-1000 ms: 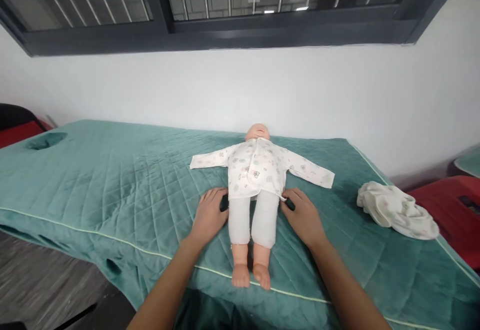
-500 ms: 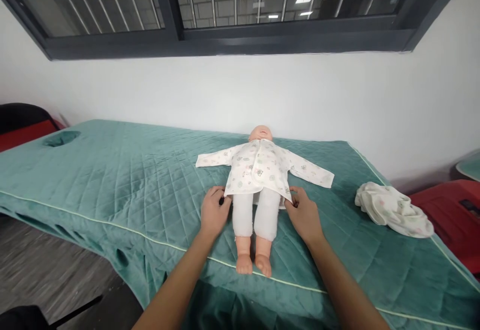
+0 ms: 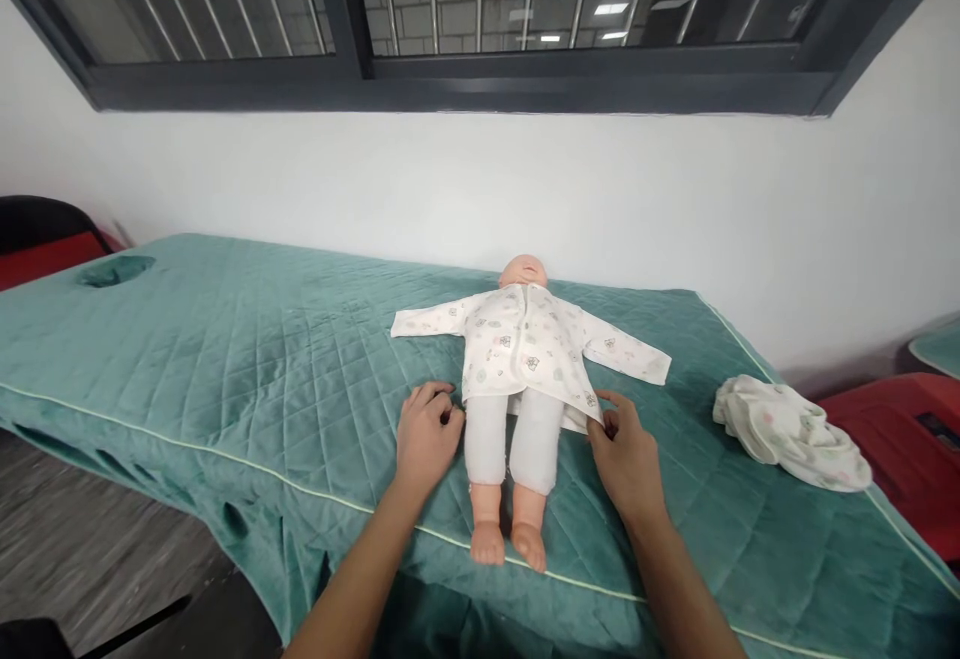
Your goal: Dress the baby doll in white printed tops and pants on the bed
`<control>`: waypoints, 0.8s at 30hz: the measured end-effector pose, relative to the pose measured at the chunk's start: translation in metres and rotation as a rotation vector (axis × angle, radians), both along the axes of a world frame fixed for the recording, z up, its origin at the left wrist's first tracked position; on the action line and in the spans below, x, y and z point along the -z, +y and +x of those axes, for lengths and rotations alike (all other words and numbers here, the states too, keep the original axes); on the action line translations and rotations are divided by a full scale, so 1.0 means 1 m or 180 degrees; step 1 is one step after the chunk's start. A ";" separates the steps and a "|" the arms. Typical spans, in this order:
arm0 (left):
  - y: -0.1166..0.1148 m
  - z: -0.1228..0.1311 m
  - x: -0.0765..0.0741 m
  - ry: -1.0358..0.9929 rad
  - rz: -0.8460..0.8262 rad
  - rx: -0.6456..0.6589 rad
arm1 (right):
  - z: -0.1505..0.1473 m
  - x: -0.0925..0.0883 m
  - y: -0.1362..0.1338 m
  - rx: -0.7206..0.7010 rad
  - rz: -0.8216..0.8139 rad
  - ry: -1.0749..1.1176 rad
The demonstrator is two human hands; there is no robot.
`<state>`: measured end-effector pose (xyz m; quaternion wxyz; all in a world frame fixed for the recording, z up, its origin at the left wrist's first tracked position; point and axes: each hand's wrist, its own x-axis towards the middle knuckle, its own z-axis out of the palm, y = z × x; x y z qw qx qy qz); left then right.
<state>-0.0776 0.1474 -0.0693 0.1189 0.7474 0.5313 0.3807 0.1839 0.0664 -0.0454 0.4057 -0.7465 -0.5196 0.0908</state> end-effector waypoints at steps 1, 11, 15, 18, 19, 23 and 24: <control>0.000 0.000 0.000 -0.0076 -0.0020 0.0010 | 0.000 0.000 0.000 0.0037 -0.0013 -0.0021; 0.000 -0.002 -0.006 -0.0622 -0.0210 0.0114 | -0.002 -0.001 -0.007 0.0076 0.0138 -0.0044; 0.001 0.001 -0.006 -0.0592 -0.0348 -0.0082 | 0.000 0.001 -0.012 0.0239 0.0710 0.0465; 0.003 0.003 -0.006 -0.0602 -0.0411 -0.0203 | 0.006 0.002 -0.006 0.0305 0.0855 0.1321; 0.005 0.003 -0.007 -0.0671 -0.0436 -0.0206 | 0.008 0.002 -0.001 0.0302 0.0854 0.1683; 0.020 0.009 -0.010 -0.1441 -0.0665 0.0001 | 0.016 -0.004 0.034 0.0008 0.0757 0.3208; 0.027 0.012 -0.012 -0.1753 -0.0757 0.0069 | 0.016 -0.007 0.046 -0.0076 0.0679 0.3441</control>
